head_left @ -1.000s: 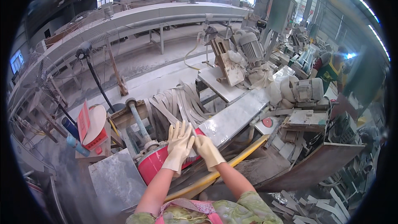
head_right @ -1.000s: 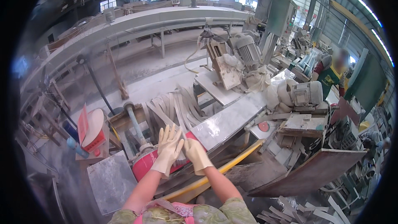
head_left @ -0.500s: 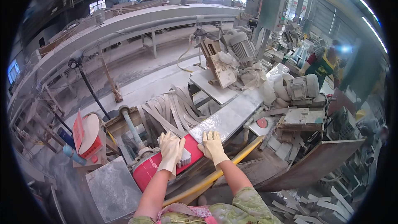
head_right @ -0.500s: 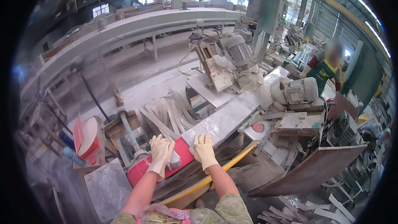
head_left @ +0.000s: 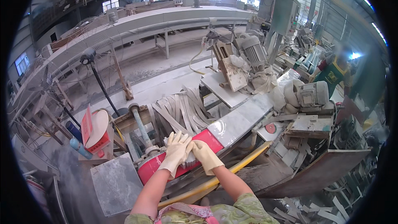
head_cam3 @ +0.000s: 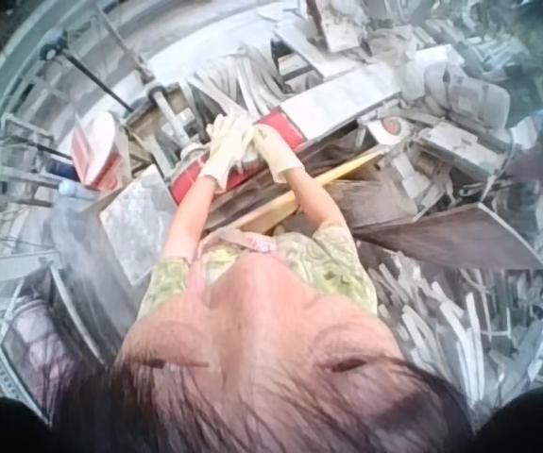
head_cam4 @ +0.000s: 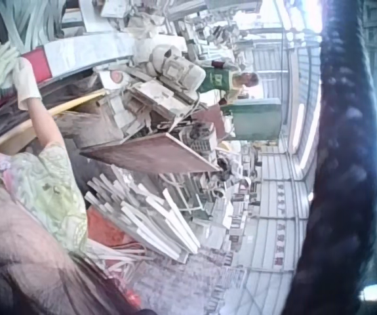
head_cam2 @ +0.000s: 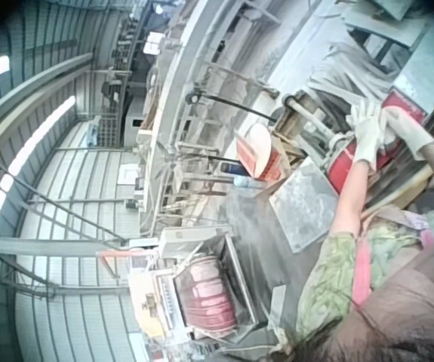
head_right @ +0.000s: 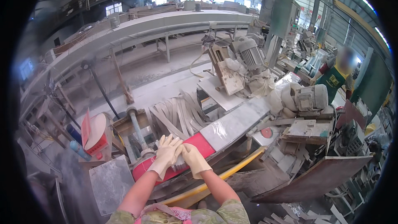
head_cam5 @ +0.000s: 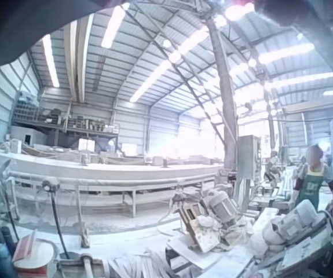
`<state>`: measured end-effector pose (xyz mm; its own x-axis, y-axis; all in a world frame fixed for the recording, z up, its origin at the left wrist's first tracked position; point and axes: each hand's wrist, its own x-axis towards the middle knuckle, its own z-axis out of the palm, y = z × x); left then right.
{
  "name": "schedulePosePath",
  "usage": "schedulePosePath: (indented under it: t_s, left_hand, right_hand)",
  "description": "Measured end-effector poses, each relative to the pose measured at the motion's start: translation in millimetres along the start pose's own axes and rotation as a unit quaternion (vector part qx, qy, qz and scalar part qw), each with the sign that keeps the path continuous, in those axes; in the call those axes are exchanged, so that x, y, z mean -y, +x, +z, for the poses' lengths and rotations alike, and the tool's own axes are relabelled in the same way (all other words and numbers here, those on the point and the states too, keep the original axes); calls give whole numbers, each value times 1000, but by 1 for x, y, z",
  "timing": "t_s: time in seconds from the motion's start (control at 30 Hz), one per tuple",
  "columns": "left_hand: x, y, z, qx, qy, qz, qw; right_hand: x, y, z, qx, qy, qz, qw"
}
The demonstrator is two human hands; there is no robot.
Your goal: The person repeatedly picks up rectangular white plasterboard pieces from a conveyor belt and stacks them on a nearby surface. The person also briefly moves a red plastic stool and a yellow dustpan to clear space before resuming stacking.
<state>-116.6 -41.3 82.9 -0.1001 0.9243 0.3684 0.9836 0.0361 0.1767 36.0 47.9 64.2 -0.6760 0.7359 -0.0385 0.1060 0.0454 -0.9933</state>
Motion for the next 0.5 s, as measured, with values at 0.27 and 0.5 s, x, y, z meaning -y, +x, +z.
schedulePosePath:
  t_s: [0.27,0.5]
  left_hand:
    - [-1,-7,-11,-24,-34,6,999]
    - [2,-8,-13,-46,-53,22,997]
  right_hand:
    - [-62,19,-105,-210,-624,-125,742]
    - [-42,41,-122,-151,-533,-110,825]
